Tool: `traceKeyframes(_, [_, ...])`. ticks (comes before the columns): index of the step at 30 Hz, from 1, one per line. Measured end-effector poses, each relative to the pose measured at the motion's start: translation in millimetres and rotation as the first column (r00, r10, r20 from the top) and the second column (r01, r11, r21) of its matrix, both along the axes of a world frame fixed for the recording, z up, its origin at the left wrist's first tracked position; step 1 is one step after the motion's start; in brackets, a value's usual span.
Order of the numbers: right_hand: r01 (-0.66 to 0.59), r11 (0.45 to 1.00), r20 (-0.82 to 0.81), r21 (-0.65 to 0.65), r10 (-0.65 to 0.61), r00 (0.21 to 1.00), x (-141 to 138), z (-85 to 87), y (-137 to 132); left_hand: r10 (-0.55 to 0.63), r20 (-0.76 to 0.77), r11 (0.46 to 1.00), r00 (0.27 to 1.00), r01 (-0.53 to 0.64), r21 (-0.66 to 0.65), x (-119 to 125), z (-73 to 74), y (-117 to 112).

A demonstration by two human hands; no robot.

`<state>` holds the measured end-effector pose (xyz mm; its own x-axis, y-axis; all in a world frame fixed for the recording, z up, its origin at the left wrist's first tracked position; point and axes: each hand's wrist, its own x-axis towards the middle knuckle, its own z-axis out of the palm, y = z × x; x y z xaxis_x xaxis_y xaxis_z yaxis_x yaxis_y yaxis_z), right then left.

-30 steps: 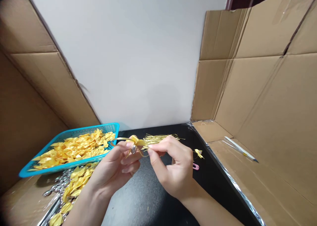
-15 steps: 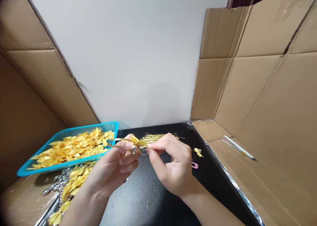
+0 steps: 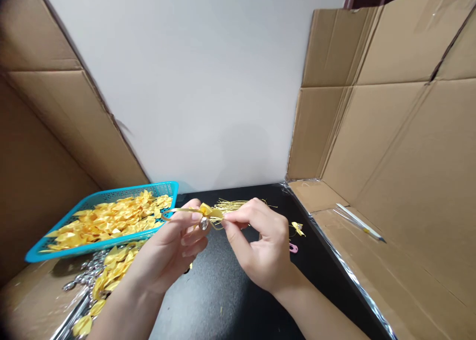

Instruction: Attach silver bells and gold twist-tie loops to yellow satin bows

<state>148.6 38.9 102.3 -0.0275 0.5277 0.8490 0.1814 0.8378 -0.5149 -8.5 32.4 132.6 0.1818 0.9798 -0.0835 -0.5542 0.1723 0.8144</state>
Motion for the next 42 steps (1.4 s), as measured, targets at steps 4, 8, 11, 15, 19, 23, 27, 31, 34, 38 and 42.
traceKeyframes(4, [-0.026,0.999,-0.009,-0.034,0.026,1.000,0,0.8,1,0.057,-0.050,0.998,0.997,-0.055,0.036,0,-1.0,-1])
traceKeyframes(8, [-0.112,0.983,-0.072,-0.143,0.103,0.992,0,1.0,2,0.101,-0.061,0.994,0.993,-0.098,0.041,2,-0.4,-2])
traceKeyframes(11, [-0.234,0.929,-0.168,-0.286,0.192,0.967,-2,0.3,4,0.107,-0.060,0.993,0.992,-0.105,0.046,2,0.0,-2])
traceKeyframes(15, [-0.374,0.846,-0.288,-0.380,0.276,0.917,-5,-2.8,9,0.120,-0.060,0.991,0.991,-0.116,0.065,3,-0.4,-2])
traceKeyframes(19, [-0.492,0.765,-0.372,-0.416,0.351,0.859,-8,-7.0,13,0.104,-0.075,0.993,0.992,-0.099,0.067,6,-2.5,-2])
traceKeyframes(23, [-0.532,0.734,-0.405,-0.422,0.372,0.835,-8,-8.2,14,0.066,-0.056,0.996,0.996,-0.062,0.061,8,-5.0,-1])
traceKeyframes(27, [-0.492,0.770,-0.365,-0.406,0.357,0.860,-4,-4.3,12,0.070,-0.043,0.996,0.997,-0.068,0.051,6,-4.2,0])
traceKeyframes(31, [-0.399,0.828,-0.277,-0.395,0.307,0.911,1,0.5,11,0.052,-0.035,0.998,0.998,-0.050,0.047,4,-3.3,-1])
traceKeyframes(34, [-0.378,0.842,-0.251,-0.386,0.298,0.921,2,2.6,11,0.008,-0.010,0.999,1.000,-0.007,0.041,3,-3.3,-1])
traceKeyframes(38, [-0.369,0.852,-0.235,-0.372,0.299,0.925,3,4.0,10,-0.028,0.030,1.000,0.999,0.027,0.010,2,-2.2,-1])
traceKeyframes(42, [-0.357,0.863,-0.216,-0.358,0.295,0.931,5,4.6,10,-0.038,0.041,0.999,0.998,0.038,-0.010,3,-0.2,-1])
